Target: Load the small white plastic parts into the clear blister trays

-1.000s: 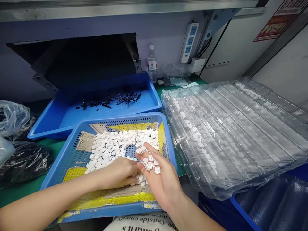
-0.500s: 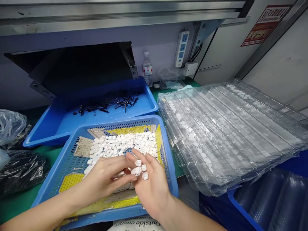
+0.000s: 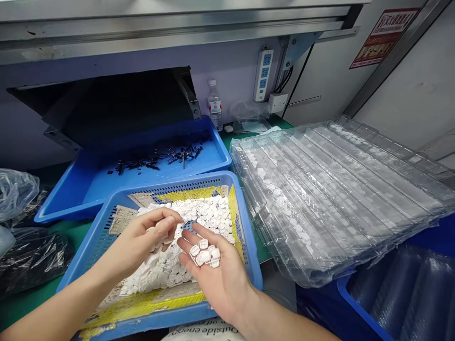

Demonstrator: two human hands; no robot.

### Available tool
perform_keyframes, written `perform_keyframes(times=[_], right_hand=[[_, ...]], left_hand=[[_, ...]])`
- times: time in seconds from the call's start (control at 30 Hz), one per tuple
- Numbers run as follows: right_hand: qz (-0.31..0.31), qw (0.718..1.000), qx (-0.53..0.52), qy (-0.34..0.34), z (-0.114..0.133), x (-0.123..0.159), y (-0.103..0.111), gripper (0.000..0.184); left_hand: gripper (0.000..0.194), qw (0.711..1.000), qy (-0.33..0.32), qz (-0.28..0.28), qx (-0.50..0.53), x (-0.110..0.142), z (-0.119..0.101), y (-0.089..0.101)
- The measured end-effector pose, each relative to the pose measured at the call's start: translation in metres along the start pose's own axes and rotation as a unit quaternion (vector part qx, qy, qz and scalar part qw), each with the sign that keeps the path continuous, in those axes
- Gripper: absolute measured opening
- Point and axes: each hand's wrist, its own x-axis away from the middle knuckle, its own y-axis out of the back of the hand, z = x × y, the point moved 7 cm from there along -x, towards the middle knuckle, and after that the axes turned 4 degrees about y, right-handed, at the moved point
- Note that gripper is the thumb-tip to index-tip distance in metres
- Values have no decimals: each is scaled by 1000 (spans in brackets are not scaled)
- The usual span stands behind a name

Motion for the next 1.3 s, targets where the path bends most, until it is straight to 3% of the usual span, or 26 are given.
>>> perform_keyframes(times=[0.13,0.33,0.43,0.57,0.63,0.83,0.93,1.1,1.3], right_hand=[[-6,994,97,41,3,0,5,21],[36,977,205,43,-3,2,0,16],[44,970,231,57,-3,2,-3,22],[45,968,239,68,-2,2,-4,23],[53,967,239,73,-1,1,-6,23],[54,966,238,82,1,-1,-6,21],[57,958,266,94,3,-2,-8,23],[41,945,313,83,1,-4,-4,32],[27,977,204,61,3,-3,1,17]], left_hand=[[27,992,33,29,118,-7,15,-7],[26,981,45,65,178,-5,20,-23],[26,990,22,59,129,-3,17,-25],[27,995,-95,36,-14,3,3,-25],[28,991,-117,47,-35,6,2,-28],[32,990,-87,107,42,8,11,-35],[34,989,-105,95,51,8,9,-32],[39,991,-82,72,73,6,9,-29],[45,973,8,32,228,-8,18,-22]])
